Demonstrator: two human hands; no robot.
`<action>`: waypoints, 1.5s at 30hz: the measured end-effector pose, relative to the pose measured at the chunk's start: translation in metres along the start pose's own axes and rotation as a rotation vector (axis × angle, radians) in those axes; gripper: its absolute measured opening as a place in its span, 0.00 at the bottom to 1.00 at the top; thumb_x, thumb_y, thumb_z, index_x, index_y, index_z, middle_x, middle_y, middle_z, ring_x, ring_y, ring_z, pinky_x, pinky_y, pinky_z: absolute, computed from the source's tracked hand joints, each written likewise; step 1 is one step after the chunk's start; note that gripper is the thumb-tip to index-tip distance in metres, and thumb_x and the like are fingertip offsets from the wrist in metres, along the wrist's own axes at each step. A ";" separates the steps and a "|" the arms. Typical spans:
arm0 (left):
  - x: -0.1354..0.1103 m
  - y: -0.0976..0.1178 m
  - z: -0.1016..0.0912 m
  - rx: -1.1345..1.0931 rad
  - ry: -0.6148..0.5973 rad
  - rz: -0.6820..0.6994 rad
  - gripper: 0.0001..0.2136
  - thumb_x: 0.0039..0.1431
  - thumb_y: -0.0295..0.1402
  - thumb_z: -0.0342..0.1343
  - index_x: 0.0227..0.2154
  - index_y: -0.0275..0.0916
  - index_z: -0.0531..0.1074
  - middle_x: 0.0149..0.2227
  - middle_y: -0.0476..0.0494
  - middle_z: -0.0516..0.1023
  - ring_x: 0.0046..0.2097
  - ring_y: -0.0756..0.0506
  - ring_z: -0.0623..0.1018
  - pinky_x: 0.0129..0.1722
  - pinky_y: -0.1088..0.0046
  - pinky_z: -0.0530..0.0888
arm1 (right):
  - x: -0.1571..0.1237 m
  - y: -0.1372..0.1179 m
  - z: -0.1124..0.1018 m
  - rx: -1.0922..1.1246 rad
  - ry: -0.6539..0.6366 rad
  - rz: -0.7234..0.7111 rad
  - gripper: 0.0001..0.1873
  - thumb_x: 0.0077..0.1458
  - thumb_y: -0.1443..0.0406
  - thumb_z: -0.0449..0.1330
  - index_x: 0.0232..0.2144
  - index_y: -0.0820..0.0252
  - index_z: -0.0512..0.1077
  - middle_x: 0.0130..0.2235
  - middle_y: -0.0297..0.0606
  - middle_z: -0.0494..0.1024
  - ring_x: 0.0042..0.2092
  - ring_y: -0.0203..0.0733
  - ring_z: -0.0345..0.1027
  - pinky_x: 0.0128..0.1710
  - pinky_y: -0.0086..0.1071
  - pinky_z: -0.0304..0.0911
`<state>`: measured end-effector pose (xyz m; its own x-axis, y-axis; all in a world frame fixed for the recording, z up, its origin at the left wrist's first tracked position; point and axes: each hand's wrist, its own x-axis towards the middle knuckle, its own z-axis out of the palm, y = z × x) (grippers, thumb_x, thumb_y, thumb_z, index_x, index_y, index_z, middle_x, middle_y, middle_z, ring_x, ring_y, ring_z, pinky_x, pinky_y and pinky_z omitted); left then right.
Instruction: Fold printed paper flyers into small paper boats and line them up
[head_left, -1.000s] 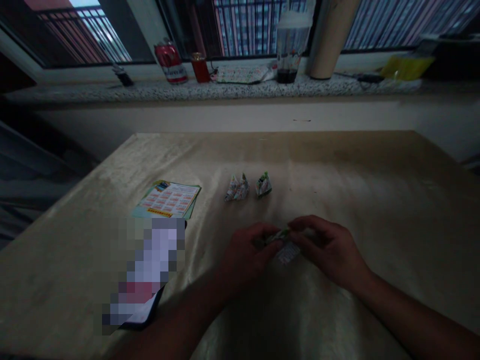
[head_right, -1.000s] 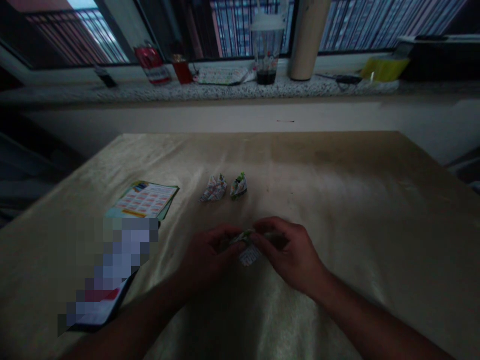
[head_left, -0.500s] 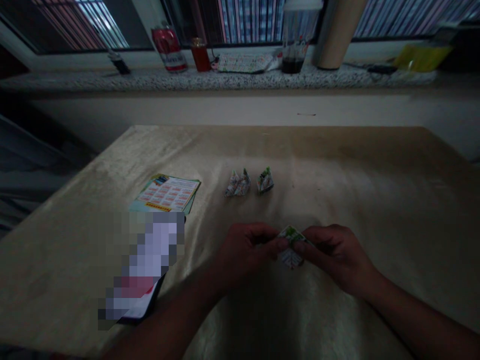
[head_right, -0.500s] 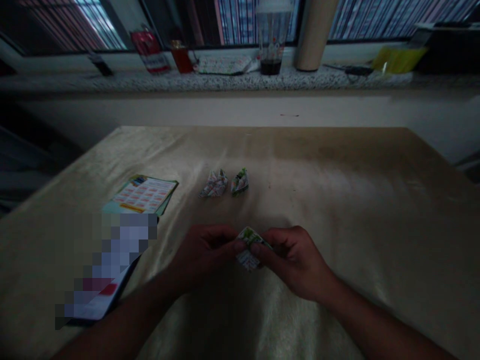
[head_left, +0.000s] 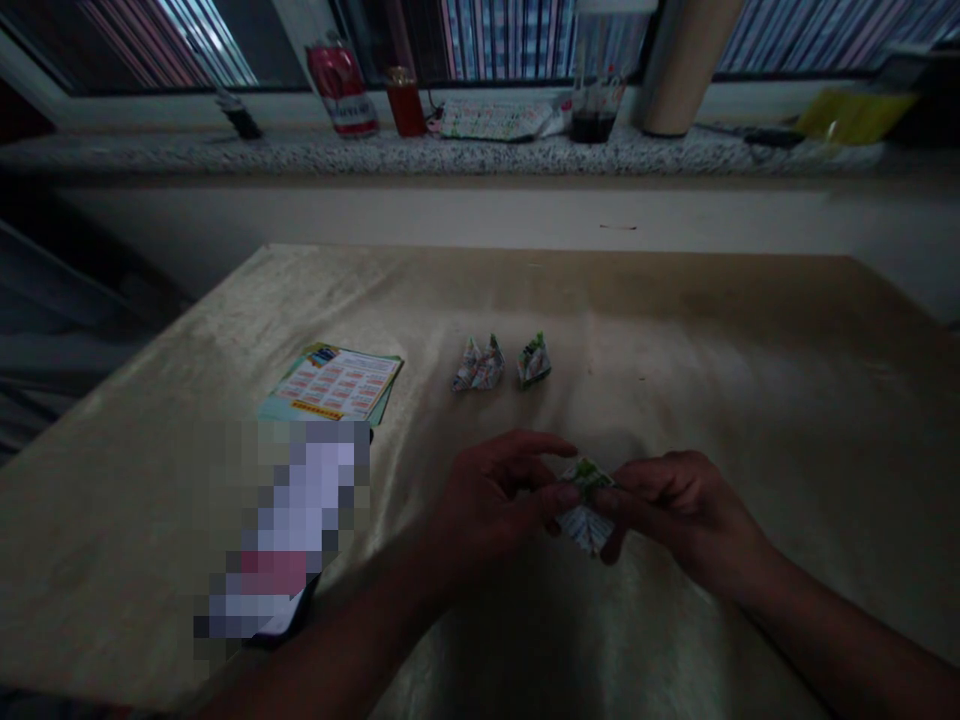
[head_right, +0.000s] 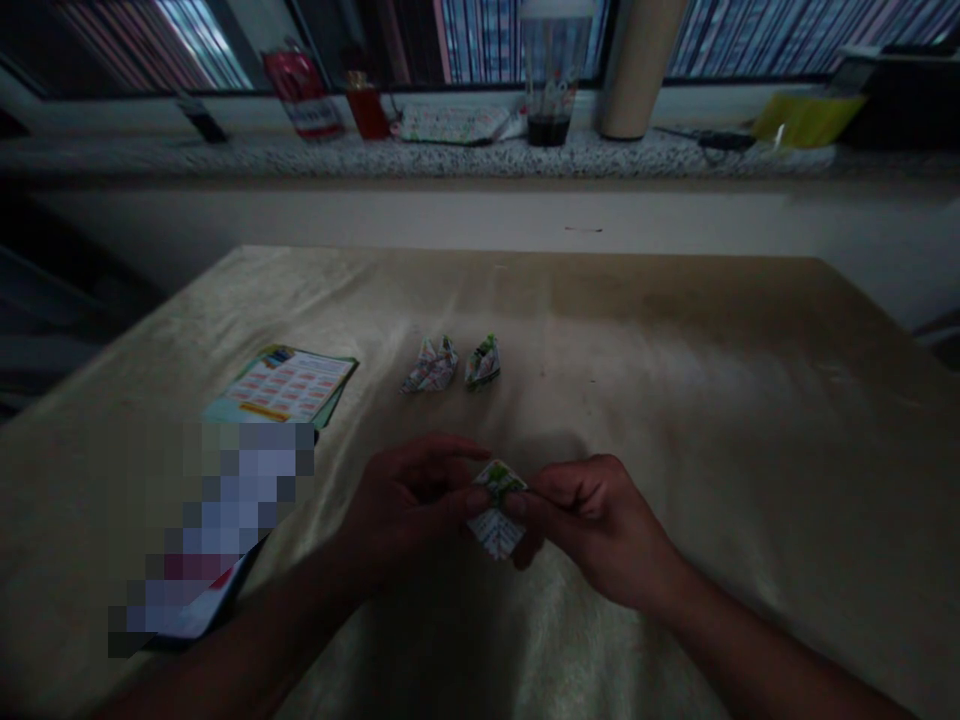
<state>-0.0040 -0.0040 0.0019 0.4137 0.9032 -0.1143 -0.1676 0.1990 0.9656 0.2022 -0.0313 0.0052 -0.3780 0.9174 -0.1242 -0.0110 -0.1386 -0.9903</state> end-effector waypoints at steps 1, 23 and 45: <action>0.000 0.001 0.000 -0.005 0.002 0.009 0.12 0.50 0.29 0.70 0.39 0.38 0.80 0.23 0.50 0.80 0.24 0.51 0.78 0.26 0.78 0.74 | 0.000 -0.001 0.000 0.009 -0.003 0.005 0.15 0.61 0.59 0.64 0.26 0.62 0.81 0.26 0.38 0.83 0.28 0.35 0.76 0.29 0.24 0.71; -0.004 0.008 0.001 0.694 0.149 0.506 0.12 0.50 0.22 0.69 0.38 0.39 0.81 0.35 0.48 0.85 0.35 0.49 0.83 0.39 0.77 0.78 | 0.001 -0.003 0.001 -0.748 0.335 -0.682 0.16 0.55 0.72 0.69 0.45 0.51 0.79 0.37 0.32 0.87 0.33 0.38 0.82 0.33 0.26 0.78; -0.001 0.004 0.004 0.220 0.151 0.023 0.08 0.52 0.32 0.69 0.34 0.36 0.79 0.31 0.45 0.84 0.35 0.45 0.82 0.38 0.69 0.78 | 0.007 -0.006 0.016 -0.266 0.394 -0.289 0.02 0.55 0.68 0.69 0.31 0.56 0.83 0.26 0.33 0.85 0.26 0.37 0.81 0.25 0.21 0.76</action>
<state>-0.0017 -0.0052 0.0066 0.2707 0.9564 -0.1098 0.0306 0.1055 0.9940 0.1847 -0.0305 0.0116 -0.0187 0.9813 0.1916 0.1907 0.1916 -0.9628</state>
